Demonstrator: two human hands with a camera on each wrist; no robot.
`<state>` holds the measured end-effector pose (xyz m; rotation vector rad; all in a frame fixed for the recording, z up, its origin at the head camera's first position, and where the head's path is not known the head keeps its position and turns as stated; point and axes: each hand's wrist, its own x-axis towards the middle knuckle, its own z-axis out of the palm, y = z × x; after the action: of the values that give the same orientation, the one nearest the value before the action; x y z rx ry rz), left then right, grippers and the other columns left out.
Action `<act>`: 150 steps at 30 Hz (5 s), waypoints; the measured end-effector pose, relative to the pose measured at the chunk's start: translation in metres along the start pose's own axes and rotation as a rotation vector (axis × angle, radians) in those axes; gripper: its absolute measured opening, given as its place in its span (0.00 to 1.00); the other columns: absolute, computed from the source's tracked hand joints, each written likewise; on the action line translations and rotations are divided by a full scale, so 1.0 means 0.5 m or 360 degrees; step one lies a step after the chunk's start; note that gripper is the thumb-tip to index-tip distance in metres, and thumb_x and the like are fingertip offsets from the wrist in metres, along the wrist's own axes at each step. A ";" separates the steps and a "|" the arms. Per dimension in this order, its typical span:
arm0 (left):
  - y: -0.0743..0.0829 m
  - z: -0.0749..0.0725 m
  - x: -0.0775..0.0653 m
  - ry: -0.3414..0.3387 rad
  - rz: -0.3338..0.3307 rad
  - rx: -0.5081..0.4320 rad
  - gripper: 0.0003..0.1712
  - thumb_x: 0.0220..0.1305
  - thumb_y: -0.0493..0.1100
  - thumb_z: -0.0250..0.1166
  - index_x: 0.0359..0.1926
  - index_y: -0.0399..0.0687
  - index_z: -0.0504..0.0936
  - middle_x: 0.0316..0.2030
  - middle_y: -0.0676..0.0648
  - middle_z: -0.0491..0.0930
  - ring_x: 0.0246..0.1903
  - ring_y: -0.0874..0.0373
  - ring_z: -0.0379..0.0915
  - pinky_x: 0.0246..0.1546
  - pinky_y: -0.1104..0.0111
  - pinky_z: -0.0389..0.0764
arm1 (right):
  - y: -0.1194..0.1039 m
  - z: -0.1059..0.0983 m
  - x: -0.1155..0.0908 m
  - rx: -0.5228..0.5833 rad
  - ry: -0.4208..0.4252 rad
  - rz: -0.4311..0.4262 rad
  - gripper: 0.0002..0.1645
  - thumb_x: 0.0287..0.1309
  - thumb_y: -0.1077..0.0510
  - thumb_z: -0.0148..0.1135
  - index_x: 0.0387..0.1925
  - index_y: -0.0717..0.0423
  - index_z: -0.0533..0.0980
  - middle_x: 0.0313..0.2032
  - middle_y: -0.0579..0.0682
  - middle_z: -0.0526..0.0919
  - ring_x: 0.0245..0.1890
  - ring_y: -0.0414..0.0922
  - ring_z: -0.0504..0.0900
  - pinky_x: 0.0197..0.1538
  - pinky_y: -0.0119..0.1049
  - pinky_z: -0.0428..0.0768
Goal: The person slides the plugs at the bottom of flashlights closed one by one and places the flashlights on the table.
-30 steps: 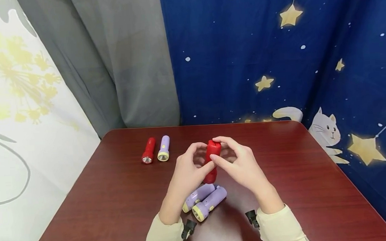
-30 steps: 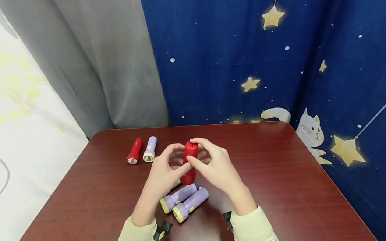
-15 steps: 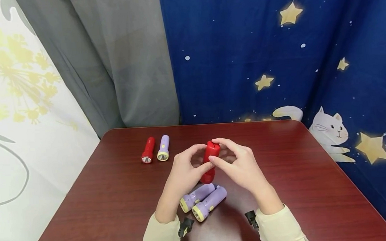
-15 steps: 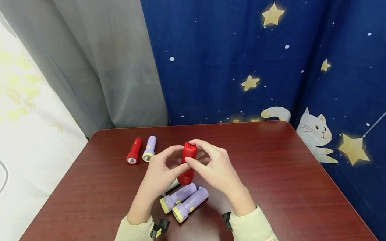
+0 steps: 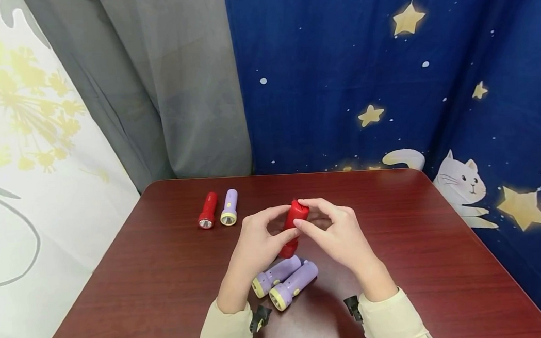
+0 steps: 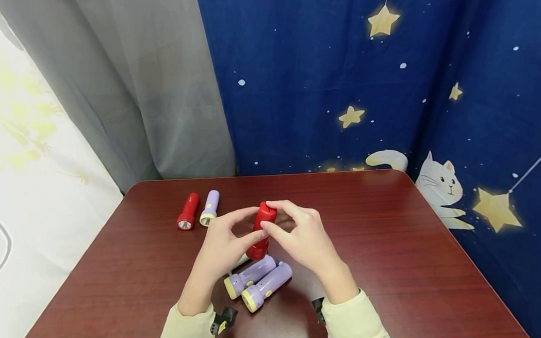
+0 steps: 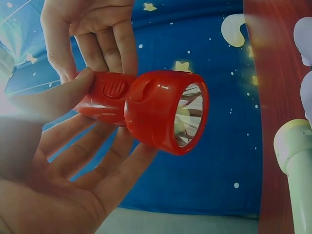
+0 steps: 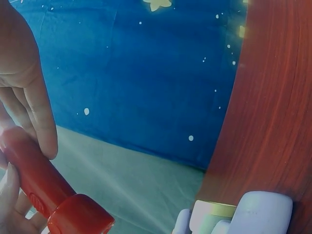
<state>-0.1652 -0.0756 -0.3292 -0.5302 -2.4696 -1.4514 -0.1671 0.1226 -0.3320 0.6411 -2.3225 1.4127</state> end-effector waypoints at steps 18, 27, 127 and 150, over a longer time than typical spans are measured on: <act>0.001 0.008 -0.003 0.0147 0.0209 0.0272 0.28 0.58 0.40 0.82 0.60 0.48 0.88 0.51 0.47 0.91 0.41 0.56 0.85 0.43 0.64 0.90 | -0.011 -0.004 0.006 0.0067 0.0012 0.0017 0.13 0.57 0.64 0.79 0.43 0.55 0.84 0.46 0.57 0.93 0.43 0.48 0.95 0.47 0.38 0.91; -0.001 0.007 -0.008 0.0161 0.0202 0.0270 0.28 0.58 0.40 0.82 0.61 0.47 0.88 0.51 0.46 0.91 0.42 0.54 0.86 0.44 0.61 0.91 | -0.015 0.002 0.000 0.0077 0.0029 -0.0021 0.13 0.56 0.66 0.79 0.41 0.56 0.84 0.45 0.58 0.93 0.41 0.49 0.95 0.46 0.38 0.90; -0.222 0.032 0.268 -0.0475 -0.0620 0.1120 0.17 0.63 0.47 0.74 0.47 0.42 0.84 0.43 0.40 0.85 0.39 0.45 0.82 0.47 0.54 0.86 | 0.073 0.057 0.003 -0.0909 -0.1337 0.0688 0.36 0.52 0.43 0.81 0.57 0.61 0.83 0.51 0.54 0.89 0.49 0.47 0.84 0.58 0.50 0.83; -0.294 0.007 0.291 -0.0542 -0.0700 0.1296 0.11 0.65 0.43 0.68 0.46 0.43 0.89 0.48 0.40 0.89 0.41 0.48 0.84 0.42 0.57 0.87 | 0.089 0.064 0.002 -0.0886 -0.1383 0.0605 0.24 0.56 0.38 0.79 0.31 0.54 0.83 0.26 0.44 0.77 0.32 0.42 0.74 0.40 0.40 0.74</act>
<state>-0.3590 -0.1099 -0.3935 -0.0587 -3.2665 -0.3338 -0.1940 0.1115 -0.3785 0.7523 -3.4647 0.5371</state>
